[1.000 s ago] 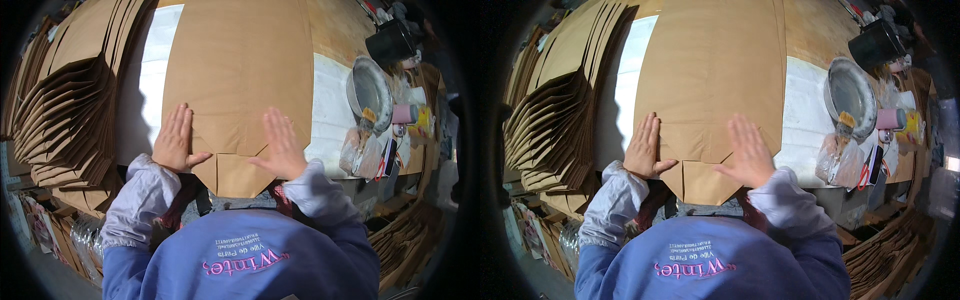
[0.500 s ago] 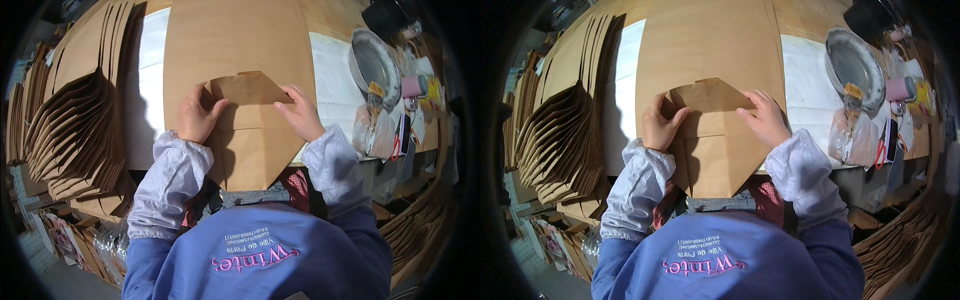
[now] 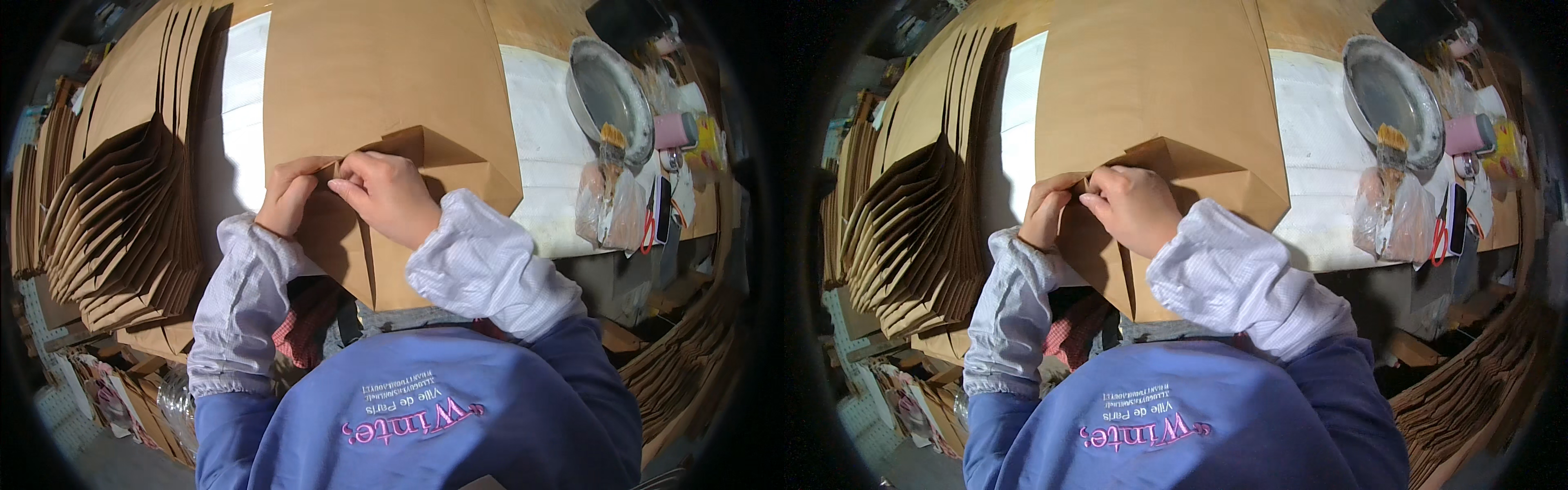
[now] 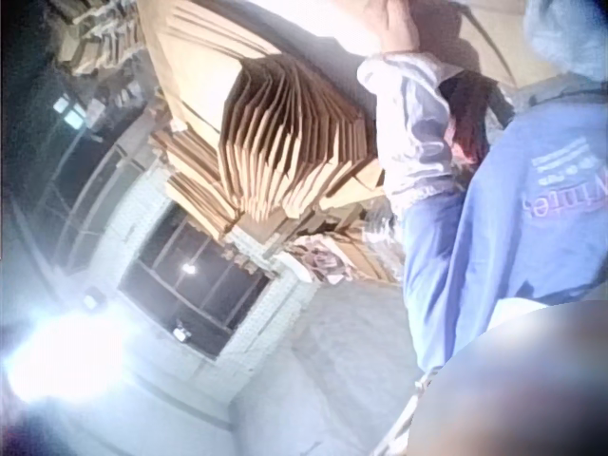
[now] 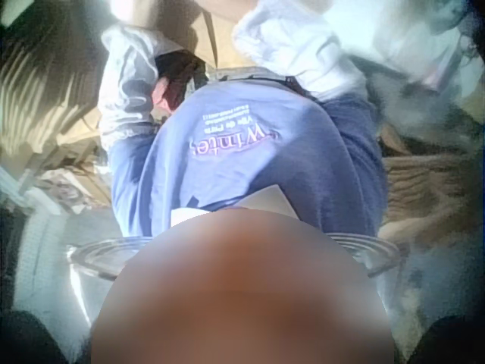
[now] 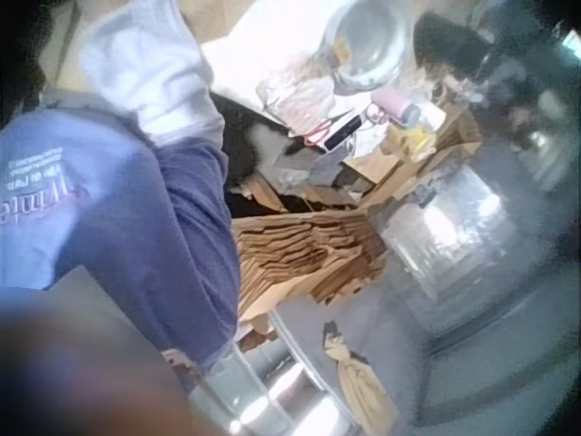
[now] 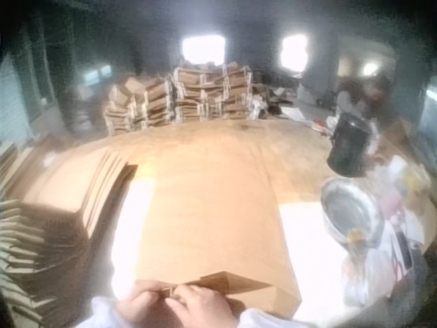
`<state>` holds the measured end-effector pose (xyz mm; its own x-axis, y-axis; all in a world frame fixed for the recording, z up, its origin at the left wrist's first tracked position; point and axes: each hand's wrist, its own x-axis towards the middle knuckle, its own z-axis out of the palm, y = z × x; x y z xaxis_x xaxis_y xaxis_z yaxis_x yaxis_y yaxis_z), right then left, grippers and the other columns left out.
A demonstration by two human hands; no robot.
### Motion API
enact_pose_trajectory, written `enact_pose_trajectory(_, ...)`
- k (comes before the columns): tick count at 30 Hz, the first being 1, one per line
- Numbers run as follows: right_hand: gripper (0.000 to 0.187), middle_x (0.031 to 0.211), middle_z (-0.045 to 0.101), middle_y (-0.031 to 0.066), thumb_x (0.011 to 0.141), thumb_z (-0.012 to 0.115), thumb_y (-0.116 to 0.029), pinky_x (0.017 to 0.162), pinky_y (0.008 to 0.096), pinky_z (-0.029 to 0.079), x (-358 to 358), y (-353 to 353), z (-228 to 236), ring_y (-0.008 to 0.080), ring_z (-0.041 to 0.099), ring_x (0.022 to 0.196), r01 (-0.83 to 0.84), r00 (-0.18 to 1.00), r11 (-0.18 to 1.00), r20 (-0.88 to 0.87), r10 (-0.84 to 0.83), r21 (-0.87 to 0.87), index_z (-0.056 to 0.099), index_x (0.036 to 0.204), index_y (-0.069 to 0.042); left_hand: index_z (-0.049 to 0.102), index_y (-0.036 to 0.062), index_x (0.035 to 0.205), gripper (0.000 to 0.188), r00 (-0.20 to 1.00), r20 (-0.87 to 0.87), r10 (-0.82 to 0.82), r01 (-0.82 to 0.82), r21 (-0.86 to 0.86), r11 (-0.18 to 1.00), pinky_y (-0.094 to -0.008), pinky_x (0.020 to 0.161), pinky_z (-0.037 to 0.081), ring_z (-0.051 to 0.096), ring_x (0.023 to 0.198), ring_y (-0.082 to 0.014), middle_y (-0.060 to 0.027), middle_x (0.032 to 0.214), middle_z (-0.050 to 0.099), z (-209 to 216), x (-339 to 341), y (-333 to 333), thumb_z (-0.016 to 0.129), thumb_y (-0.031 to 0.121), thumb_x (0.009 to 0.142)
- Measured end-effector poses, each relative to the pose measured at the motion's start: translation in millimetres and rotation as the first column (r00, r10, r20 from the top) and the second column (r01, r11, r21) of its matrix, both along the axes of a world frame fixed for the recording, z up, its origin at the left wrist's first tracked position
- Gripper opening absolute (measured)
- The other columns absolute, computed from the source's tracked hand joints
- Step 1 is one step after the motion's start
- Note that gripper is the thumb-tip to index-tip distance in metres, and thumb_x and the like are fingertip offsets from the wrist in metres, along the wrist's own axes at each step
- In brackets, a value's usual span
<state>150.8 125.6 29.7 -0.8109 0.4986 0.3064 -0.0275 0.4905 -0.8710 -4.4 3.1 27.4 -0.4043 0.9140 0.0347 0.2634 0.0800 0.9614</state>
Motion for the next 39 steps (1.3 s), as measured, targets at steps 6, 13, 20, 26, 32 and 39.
enact_pose_trajectory(6, 0.011, 0.075, 0.062, 0.0149, 0.083, 0.064, -0.011, 0.066, 0.0457, 0.05, 0.6, -32.0, 22.2, 0.036, 0.062, 0.073, -0.042, 0.986, 0.968, 0.165, 0.001, 0.249, 0.06, 0.078, -0.002, 0.067, -0.0083, 0.101, 0.025, 0.928, -0.362, 0.09, -0.18, -0.224, 0.958, -0.0305, 0.07, 0.051, 0.063, 0.08, -0.0178, -0.0117, 0.083, 0.069, -10.8, -14.6, 57.8, 0.053, 0.003, 0.083)
enact_pose_trajectory(13, 0.036, 0.1, 0.064, 0.0124, 0.079, 0.074, -0.02, 0.084, 0.041, 0.05, 57.5, 48.8, 56.5, 0.0314, 0.059, 0.101, 0.203, 0.904, 0.779, 0.193, -0.382, 0.593, 0.063, 0.109, -0.003, 0.059, -0.0026, 0.115, 0.032, 0.979, 0.202, 0.008, 0.063, -0.341, 0.938, -0.0244, 0.072, 0.052, 0.06, 0.077, -0.0114, -0.003, 0.09, 0.061, 11.1, -19.4, 45.7, 0.059, -0.003, 0.083)
enact_pose_trajectory(20, 0.038, 0.094, 0.067, 0.0185, 0.079, 0.075, -0.018, 0.079, 0.0441, 0.051, 33.3, 49.4, 6.0, 0.039, 0.064, 0.087, 0.15, 0.963, 0.921, 0.16, -0.219, 0.358, 0.063, 0.112, -0.002, 0.06, -0.0007, 0.09, 0.016, 0.995, 0.104, 0.001, 0.029, -0.291, 0.956, -0.0262, 0.06, 0.045, 0.052, 0.069, -0.0087, 0.0002, 0.074, 0.055, 16.7, -14.6, 42.4, 0.072, 0.006, 0.083)
enact_pose_trajectory(26, 0.028, 0.093, 0.07, 0.0163, 0.082, 0.062, -0.007, 0.076, 0.0357, 0.052, 51.9, 74.2, 38.8, 0.0245, 0.068, 0.089, 0.039, 0.962, 0.997, 0.265, -0.057, 0.071, 0.062, 0.109, 0.003, 0.061, -0.0015, 0.091, 0.02, 0.998, 0.018, -0.054, 0.057, -0.323, 0.945, -0.0287, 0.063, 0.045, 0.052, 0.069, -0.0104, -0.0011, 0.073, 0.056, 9.5, -17.4, 35.8, 0.076, 0.006, 0.08)
enact_pose_trajectory(32, 0.012, 0.095, 0.069, 0.0164, 0.084, 0.054, 0.0, 0.077, 0.036, 0.052, 36.8, 107.1, 55.5, 0.0295, 0.067, 0.085, -0.093, 0.903, 0.995, 0.417, 0.098, -0.033, 0.057, 0.095, 0.005, 0.059, -0.0019, 0.108, 0.04, 0.986, -0.092, -0.14, 0.113, -0.257, 0.96, -0.0276, 0.066, 0.044, 0.053, 0.076, -0.011, -0.003, 0.08, 0.059, 15.5, -4.0, 51.7, 0.083, 0.007, 0.076)
enact_pose_trajectory(39, 0.018, 0.128, 0.059, 0.0208, 0.083, 0.064, -0.01, 0.102, 0.0439, 0.045, 48.1, 89.1, 47.2, 0.0374, 0.055, 0.121, -0.421, 0.89, 0.842, 0.335, 0.31, 0.338, 0.07, 0.096, 0.0, 0.065, -0.0017, 0.095, 0.024, 0.985, -0.157, -0.069, 0.025, -0.262, 0.965, -0.0355, 0.069, 0.051, 0.064, 0.074, -0.0226, -0.0144, 0.078, 0.067, 13.2, -3.8, 61.4, 0.077, 0.015, 0.082)
